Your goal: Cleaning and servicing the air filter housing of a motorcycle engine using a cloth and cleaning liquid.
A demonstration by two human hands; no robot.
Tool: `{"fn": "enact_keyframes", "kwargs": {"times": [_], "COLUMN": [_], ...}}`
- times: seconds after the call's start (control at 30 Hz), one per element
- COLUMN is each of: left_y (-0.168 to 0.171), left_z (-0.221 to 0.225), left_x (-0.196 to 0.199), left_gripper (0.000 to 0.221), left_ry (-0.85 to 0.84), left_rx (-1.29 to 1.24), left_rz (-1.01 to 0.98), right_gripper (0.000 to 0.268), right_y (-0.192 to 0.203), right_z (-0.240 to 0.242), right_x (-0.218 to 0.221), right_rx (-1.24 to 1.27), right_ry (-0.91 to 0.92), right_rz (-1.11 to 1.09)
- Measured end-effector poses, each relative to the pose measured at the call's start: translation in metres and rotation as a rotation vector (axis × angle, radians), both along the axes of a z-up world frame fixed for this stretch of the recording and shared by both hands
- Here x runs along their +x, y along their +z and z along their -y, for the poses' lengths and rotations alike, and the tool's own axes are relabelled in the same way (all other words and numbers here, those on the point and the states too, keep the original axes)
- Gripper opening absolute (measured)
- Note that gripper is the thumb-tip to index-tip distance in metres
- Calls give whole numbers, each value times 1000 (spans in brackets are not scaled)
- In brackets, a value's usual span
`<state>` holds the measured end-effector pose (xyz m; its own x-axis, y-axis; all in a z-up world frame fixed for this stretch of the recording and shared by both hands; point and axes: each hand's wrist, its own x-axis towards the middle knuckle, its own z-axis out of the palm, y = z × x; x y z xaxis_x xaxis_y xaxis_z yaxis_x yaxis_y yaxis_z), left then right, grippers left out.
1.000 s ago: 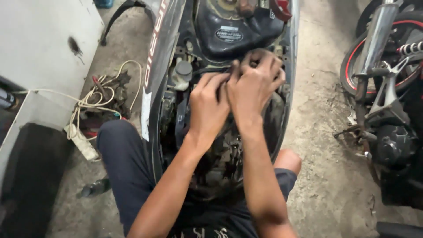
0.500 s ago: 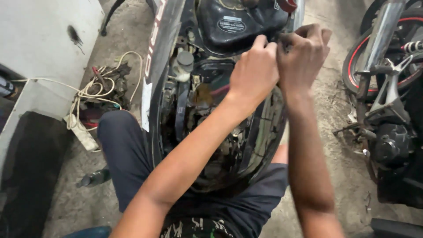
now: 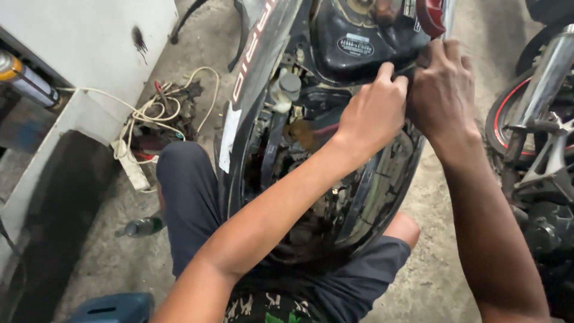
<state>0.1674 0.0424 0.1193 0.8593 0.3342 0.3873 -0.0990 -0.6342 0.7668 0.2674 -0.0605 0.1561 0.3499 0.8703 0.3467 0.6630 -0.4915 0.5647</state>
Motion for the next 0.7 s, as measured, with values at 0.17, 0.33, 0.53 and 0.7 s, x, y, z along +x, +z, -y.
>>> {"fn": "enact_keyframes", "kwargs": {"times": [0.17, 0.33, 0.53, 0.7], "left_y": [16, 19, 4, -38], "left_z": [-8, -6, 7, 27], "left_x": [-39, -91, -131, -152], "left_gripper": [25, 16, 25, 22], "left_ry": [-95, -65, -74, -161], "left_rx": [-137, -332, -392, -573], "left_rz": [146, 545, 465, 207], "right_gripper": [7, 16, 16, 19], "right_y": [33, 23, -21, -26], "right_z": [18, 46, 48, 39], "right_x": [-44, -112, -153, -173], "right_rx": [230, 893, 1311, 1521], "right_ry": [137, 80, 83, -316], "right_rz": [-241, -900, -1264, -1255]}}
